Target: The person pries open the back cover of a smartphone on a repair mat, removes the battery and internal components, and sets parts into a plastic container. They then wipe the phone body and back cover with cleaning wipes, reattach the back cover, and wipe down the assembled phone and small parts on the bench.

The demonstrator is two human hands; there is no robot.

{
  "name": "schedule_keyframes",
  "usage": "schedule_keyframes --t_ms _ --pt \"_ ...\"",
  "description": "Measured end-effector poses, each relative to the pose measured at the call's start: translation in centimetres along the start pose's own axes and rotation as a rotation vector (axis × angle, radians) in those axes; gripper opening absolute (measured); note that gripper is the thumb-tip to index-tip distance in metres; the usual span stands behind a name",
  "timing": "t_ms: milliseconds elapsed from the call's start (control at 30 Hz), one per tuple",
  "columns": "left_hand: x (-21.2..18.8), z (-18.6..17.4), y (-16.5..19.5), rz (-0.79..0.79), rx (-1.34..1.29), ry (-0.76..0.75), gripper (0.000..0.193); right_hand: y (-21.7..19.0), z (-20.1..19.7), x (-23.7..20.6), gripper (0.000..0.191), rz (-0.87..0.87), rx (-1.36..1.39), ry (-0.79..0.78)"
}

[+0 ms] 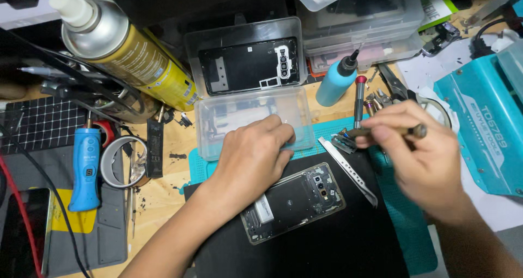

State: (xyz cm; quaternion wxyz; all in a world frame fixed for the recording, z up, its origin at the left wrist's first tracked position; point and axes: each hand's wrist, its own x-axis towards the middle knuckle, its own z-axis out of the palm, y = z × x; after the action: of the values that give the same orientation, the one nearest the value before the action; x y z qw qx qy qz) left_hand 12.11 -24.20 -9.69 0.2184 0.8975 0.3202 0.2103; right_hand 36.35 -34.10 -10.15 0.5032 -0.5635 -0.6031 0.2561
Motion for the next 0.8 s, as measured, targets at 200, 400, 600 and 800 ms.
schedule_keyframes --t_ms 200,400,600,800 --pt "-0.4 0.6 0.5 0.033 -0.013 0.019 0.016 -0.4 1.4 -2.5 0.019 -0.213 -0.336 -0.108" --pt "-1.3 0.8 1.5 0.069 -0.022 0.044 0.017 -0.9 2.0 -3.1 0.022 -0.314 -0.368 -0.165" --pt "-1.9 1.6 3.4 0.098 -0.035 0.116 0.019 -1.9 1.3 -2.5 0.019 -0.458 -0.533 -0.24" --pt "-1.5 1.4 4.4 0.113 -0.02 0.174 0.02 -2.4 0.5 -0.7 0.021 -0.527 -0.558 -0.244"
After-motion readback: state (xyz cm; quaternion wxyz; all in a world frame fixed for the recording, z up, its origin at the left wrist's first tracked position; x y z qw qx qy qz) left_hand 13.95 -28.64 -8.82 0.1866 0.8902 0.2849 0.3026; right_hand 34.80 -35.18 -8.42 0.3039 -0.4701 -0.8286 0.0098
